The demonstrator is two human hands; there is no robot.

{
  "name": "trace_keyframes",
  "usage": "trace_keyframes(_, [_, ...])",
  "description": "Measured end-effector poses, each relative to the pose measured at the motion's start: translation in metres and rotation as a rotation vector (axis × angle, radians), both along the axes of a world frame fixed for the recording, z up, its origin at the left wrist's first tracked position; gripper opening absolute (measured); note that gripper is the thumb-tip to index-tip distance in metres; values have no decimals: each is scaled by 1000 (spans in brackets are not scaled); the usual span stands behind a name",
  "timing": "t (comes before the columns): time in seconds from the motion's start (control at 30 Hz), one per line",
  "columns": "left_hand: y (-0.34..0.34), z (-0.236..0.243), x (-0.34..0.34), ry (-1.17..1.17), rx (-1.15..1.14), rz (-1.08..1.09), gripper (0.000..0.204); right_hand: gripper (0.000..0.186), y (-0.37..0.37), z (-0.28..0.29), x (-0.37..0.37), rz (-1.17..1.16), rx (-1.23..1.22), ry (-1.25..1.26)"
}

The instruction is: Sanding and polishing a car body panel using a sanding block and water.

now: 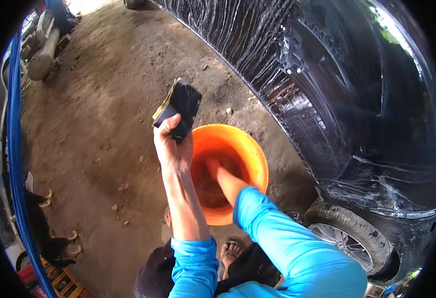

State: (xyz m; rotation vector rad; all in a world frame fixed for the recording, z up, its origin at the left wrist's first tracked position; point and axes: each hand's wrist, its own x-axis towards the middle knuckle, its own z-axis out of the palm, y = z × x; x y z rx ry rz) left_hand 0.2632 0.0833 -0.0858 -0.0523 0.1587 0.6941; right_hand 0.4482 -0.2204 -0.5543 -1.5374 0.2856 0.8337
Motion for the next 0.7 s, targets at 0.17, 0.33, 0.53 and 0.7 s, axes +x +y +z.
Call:
trace_keyframes(0.17, [90,-57,-96,452,246,322,52,25,252,169,-229,253,163,818])
trace_keyframes(0.33, [74,-25,-25,462,423,254,74,30,255,492,-126,467,215,211])
trace_keyframes(0.53, [-36,51,81,504,1087,264,63,14,207,787,-71,990,-677,-2150])
trace_keyframes(0.7, [-112,74,96,544,1380,376,82,51,196,872,-57,1209,-1733,-2445])
